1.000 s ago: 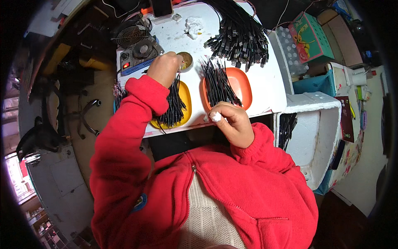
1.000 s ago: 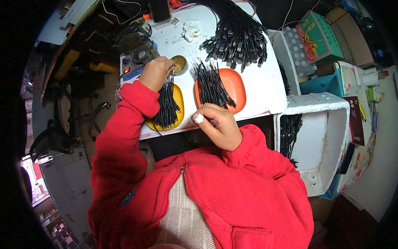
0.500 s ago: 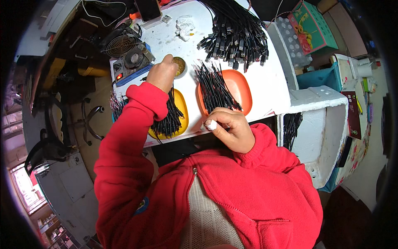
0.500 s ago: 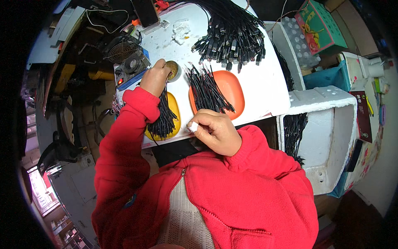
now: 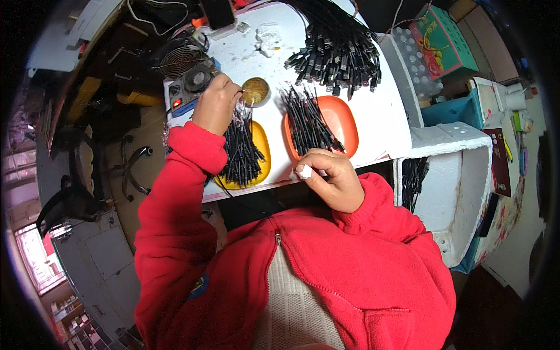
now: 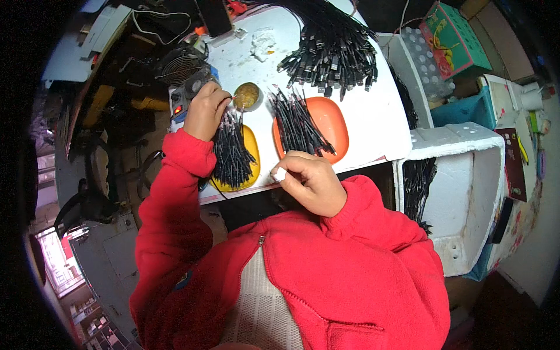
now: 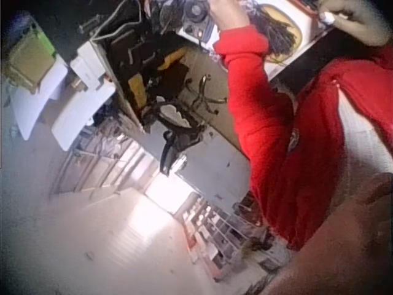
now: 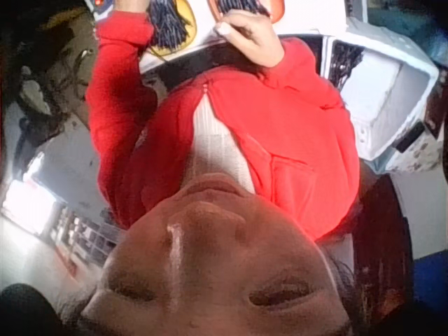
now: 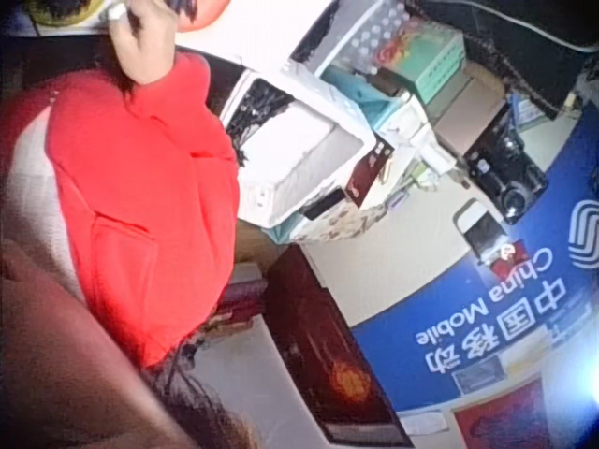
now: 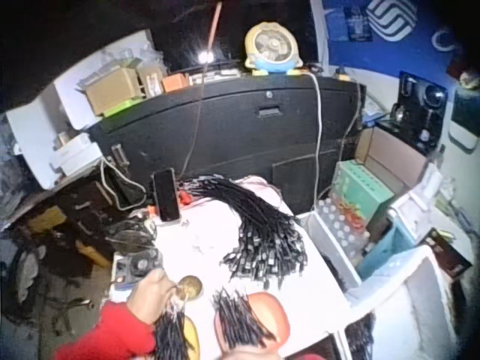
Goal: The person repeatedly picks black wire-like components from trays, strips or adjusts the ends by hand, and places them back into the trays. The process is continuous and repetitive, with no visible tools used.
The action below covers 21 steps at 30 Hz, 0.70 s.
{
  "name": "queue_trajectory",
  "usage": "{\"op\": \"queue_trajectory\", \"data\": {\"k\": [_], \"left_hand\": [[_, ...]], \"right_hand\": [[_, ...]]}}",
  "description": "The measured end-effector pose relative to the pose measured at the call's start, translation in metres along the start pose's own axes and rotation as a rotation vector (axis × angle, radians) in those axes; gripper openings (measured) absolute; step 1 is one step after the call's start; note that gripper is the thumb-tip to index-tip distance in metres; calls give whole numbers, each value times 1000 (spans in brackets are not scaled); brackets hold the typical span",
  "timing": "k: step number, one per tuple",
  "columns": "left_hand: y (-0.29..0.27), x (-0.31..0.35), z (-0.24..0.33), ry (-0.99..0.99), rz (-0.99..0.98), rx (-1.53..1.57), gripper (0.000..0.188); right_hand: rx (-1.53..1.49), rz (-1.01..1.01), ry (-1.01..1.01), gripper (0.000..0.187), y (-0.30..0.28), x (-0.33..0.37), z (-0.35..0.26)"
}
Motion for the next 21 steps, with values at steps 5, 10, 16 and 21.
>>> {"op": "queue_trajectory", "data": {"k": [5, 10, 16, 21], "left_hand": [[-48, 33, -4, -22, 188, 39, 10], [-71, 46, -42, -32, 253, -39, 11], [-51, 32, -99, -146, 135, -159, 7], [-40, 17, -116, -161, 64, -215, 6]], "right_hand": [[12, -5, -24, 10, 8, 4, -2], [37, -31, -39, 11, 17, 5, -3], [79, -87, -4, 13, 25, 7, 0], [65, -83, 27, 13, 23, 6, 3]]}}
Point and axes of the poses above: each hand's wrist, its own x-axis away from the middle knuckle, its own y-axis out of the palm, z = x × y, the point moved 9 cm from there along -x, towards the middle knuckle, and after that the axes turned 11 degrees about -z, right-handed, at the moved point
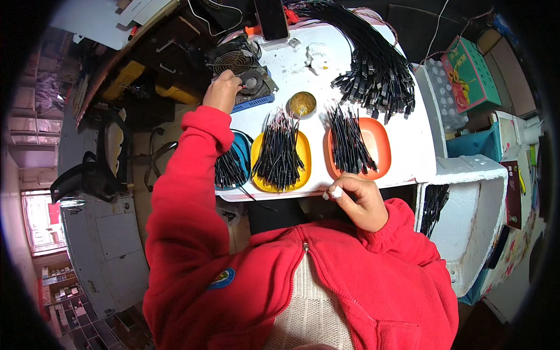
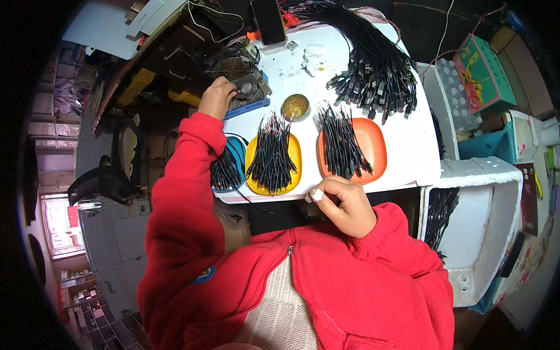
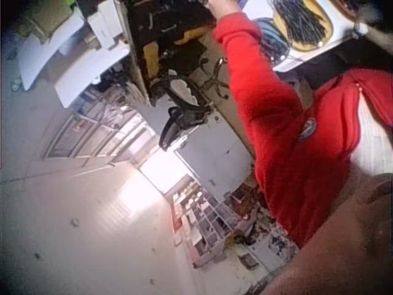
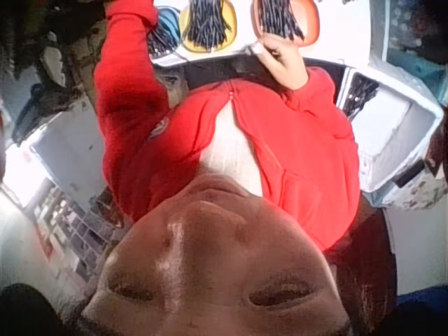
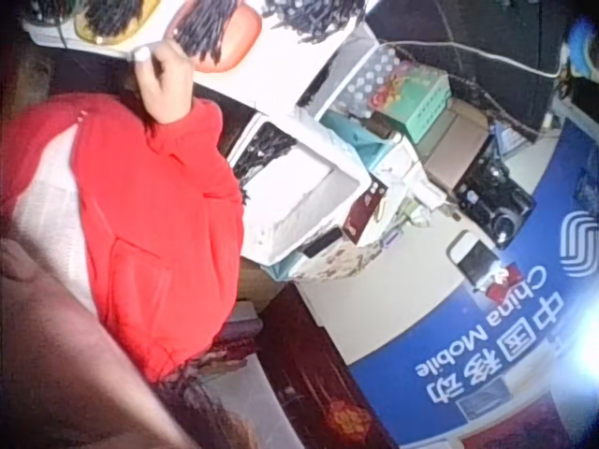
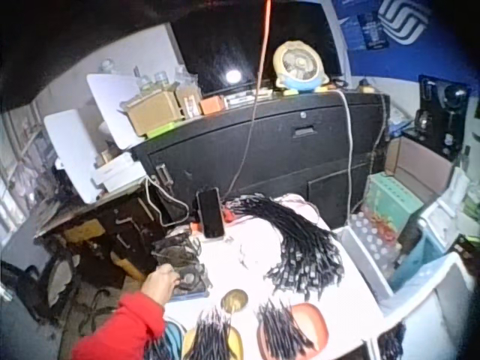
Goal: The person repeatedly picks black wire-like components from trays, strips or adjusts the ends by hand, and places them back into the trays. The process is continuous and repetitive, with no visible tools used.
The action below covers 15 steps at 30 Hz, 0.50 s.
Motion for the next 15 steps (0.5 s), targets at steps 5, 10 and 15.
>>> {"op": "queue_trajectory", "data": {"k": [5, 10, 15], "left_hand": [[12, -14, -2, -7, -95, -89, 10], [18, -25, 0, 30, -135, -202, 9], [22, -30, -4, 33, -173, -246, 10]], "right_hand": [[-16, -37, 16, 15, 2, -2, 2], [6, -59, -9, 13, 2, -5, 0], [4, -48, 31, 12, -1, -7, 2]]}}
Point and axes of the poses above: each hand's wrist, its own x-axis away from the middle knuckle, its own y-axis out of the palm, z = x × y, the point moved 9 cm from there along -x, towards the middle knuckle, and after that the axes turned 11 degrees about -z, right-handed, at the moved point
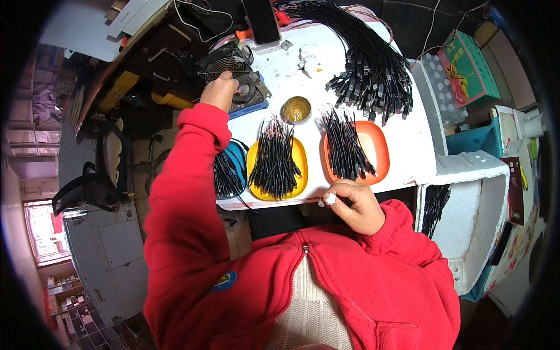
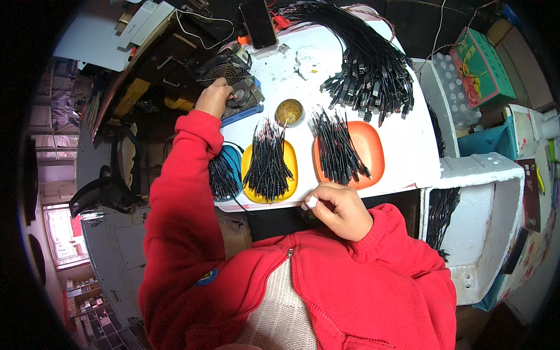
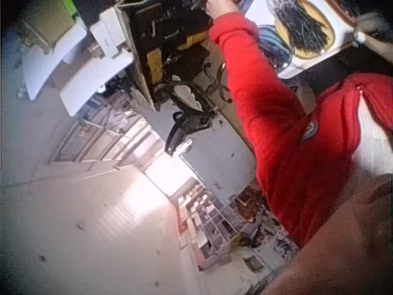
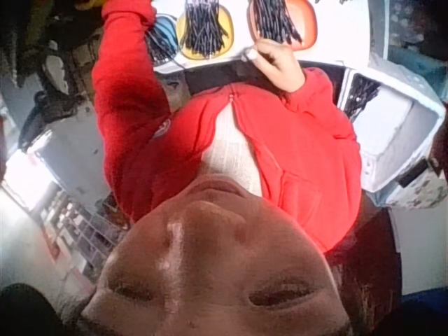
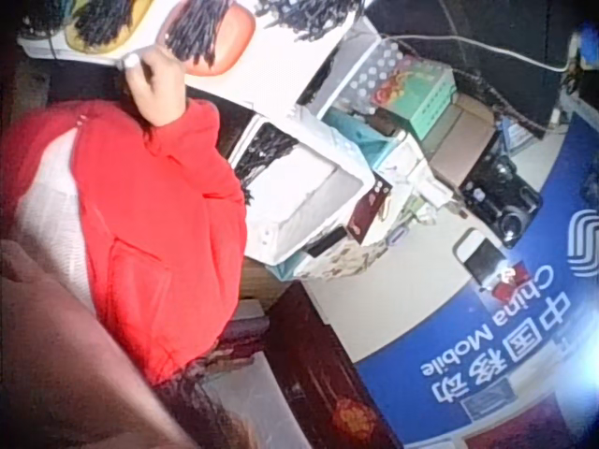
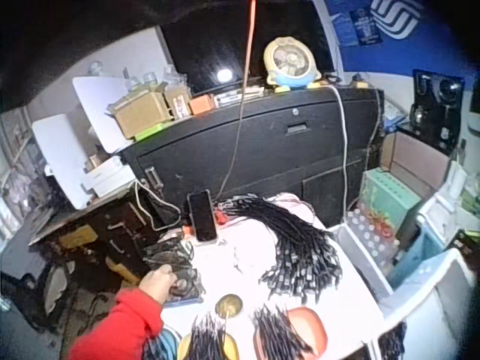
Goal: The person repeatedly picks black wire-like components from trays, strips or adjusts the ends by hand, and places them back into the trays. The process is continuous and repetitive, with no visible tools used.
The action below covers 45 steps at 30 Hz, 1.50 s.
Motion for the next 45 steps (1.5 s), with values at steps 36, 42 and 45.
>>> {"op": "queue_trajectory", "data": {"k": [36, 42, 45], "left_hand": [[-107, 182, 188, 281, 122, 2188, 42], [-15, 201, 160, -44, -62, 2163, 23], [17, 215, 150, -196, -74, 2150, 22]], "right_hand": [[-110, 377, -151, 25, -91, 156, -145], [129, 590, 348, 23, -164, 289, -92], [439, 644, 685, 28, -190, 324, 5]]}}
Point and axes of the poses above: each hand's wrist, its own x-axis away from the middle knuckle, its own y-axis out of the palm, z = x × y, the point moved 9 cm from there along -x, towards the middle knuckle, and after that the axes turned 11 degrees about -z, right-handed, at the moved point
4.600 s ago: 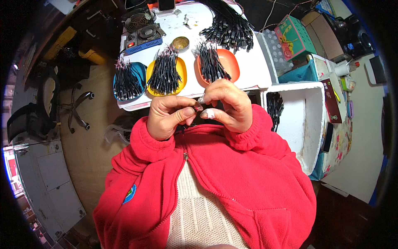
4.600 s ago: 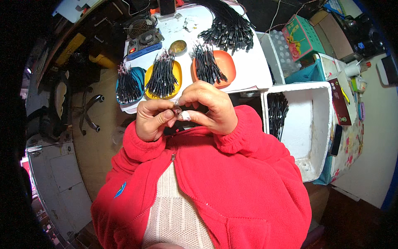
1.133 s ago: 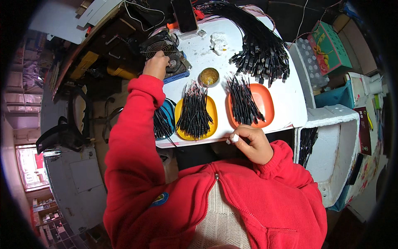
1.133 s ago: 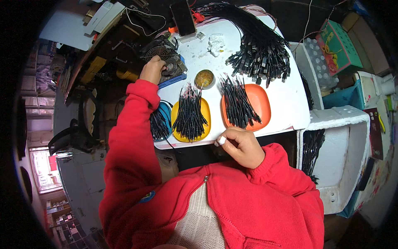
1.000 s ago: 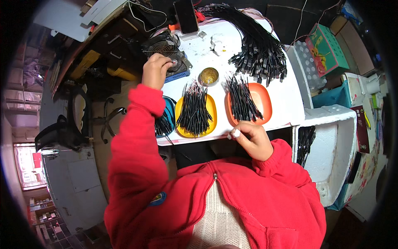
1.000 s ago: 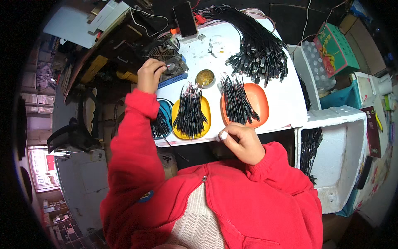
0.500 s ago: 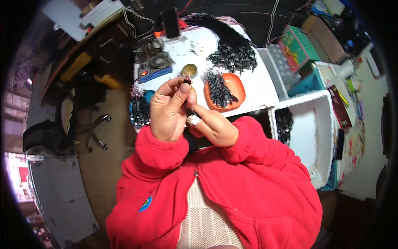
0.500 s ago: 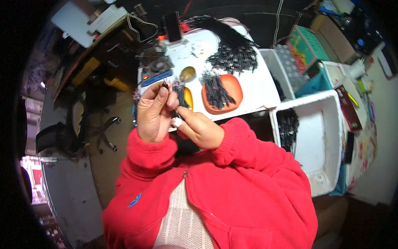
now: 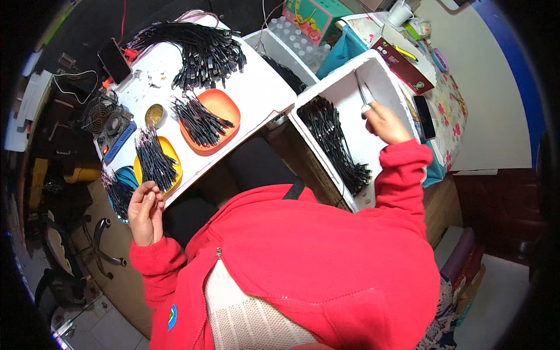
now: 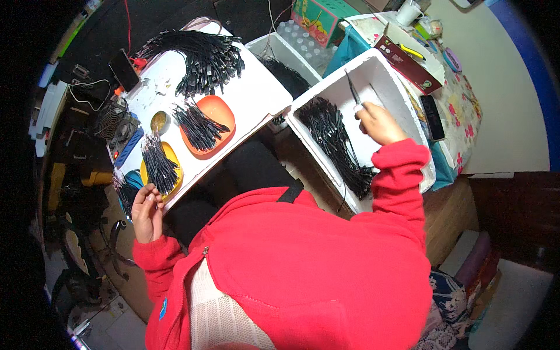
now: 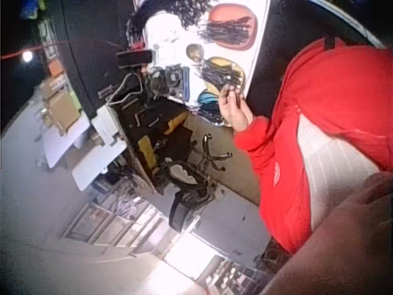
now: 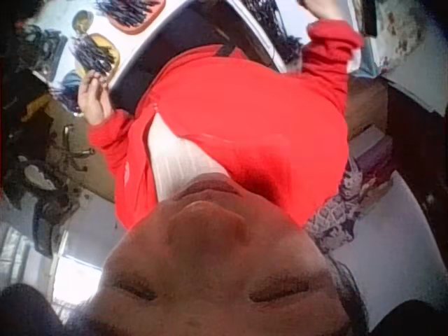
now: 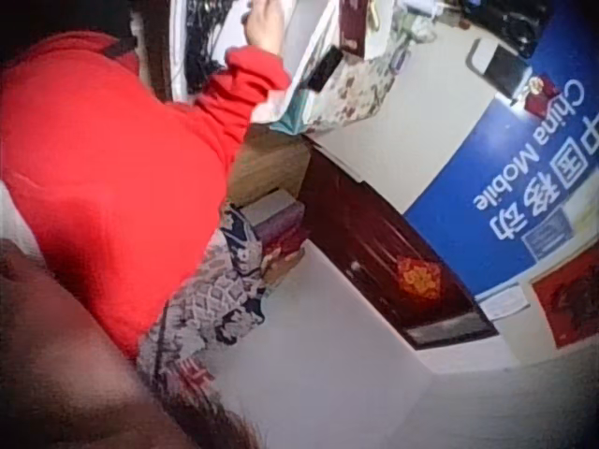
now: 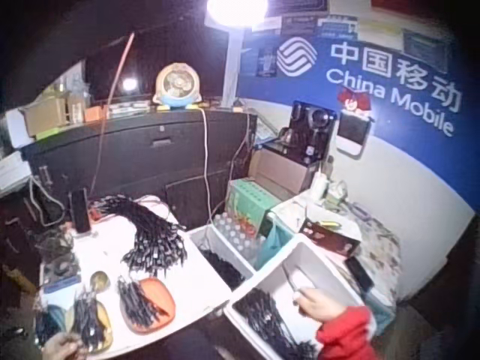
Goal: The person repeatedly picks black wire-like components from trays, strips or adjusts the ends by hand, and places them back into the trays. The process is continuous and repetitive, with no visible tools used.
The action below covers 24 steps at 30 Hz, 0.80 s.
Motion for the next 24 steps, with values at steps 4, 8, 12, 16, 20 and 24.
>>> {"op": "queue_trajectory", "data": {"k": [4, 8, 12, 16, 20, 24], "left_hand": [[-23, 10, -5, 21, 80, -51, 22], [-48, 20, -3, 66, 194, -161, 23], [-78, 33, 14, 125, 375, -406, 16], [-90, 30, 53, 258, 565, -1017, 8], [-93, -12, 73, 203, 603, -1603, 11], [-114, -50, 67, -72, 681, -1858, 19]], "right_hand": [[41, -112, 420, 34, 77, -59, 134], [509, 11, 356, 44, 123, -105, 147], [648, 30, 441, 44, 111, -107, 119], [798, -43, 424, 40, 96, -91, 56], [736, -89, 58, 38, 124, -88, -53], [450, -186, -366, 30, 187, -68, -171]]}}
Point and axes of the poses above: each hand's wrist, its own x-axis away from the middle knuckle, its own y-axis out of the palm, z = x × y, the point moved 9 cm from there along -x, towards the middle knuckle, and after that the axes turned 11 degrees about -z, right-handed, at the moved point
